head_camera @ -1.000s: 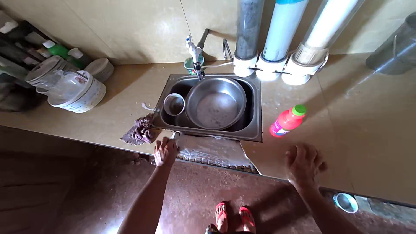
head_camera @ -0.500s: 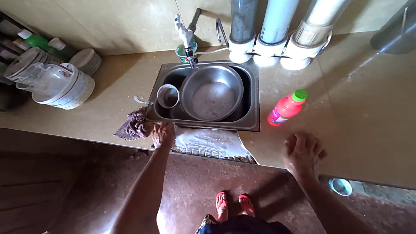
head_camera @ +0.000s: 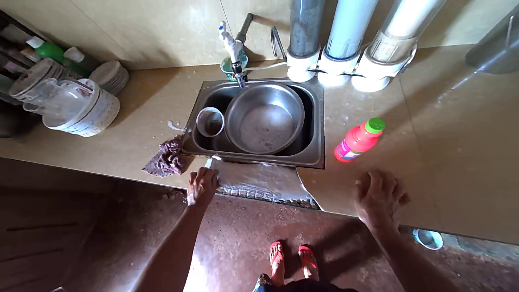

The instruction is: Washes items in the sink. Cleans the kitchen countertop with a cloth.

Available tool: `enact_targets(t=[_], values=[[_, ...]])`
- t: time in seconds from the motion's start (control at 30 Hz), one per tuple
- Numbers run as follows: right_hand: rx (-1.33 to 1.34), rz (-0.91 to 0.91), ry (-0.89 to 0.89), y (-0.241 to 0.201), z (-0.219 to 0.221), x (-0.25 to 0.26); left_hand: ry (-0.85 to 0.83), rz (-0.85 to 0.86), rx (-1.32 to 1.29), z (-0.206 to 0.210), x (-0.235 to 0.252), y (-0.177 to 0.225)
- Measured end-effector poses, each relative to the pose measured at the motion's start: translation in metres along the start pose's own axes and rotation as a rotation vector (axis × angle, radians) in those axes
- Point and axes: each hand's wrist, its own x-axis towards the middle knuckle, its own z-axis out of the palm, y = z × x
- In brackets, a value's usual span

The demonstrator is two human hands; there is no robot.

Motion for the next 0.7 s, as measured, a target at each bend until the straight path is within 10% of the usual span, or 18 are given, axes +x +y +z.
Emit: enact_targets(t=[0.7], values=[[0.002, 0.001, -0.013, 0.001, 0.001, -0.001, -0.163, -0.221, 0.077, -0.015, -0.001, 0.018]])
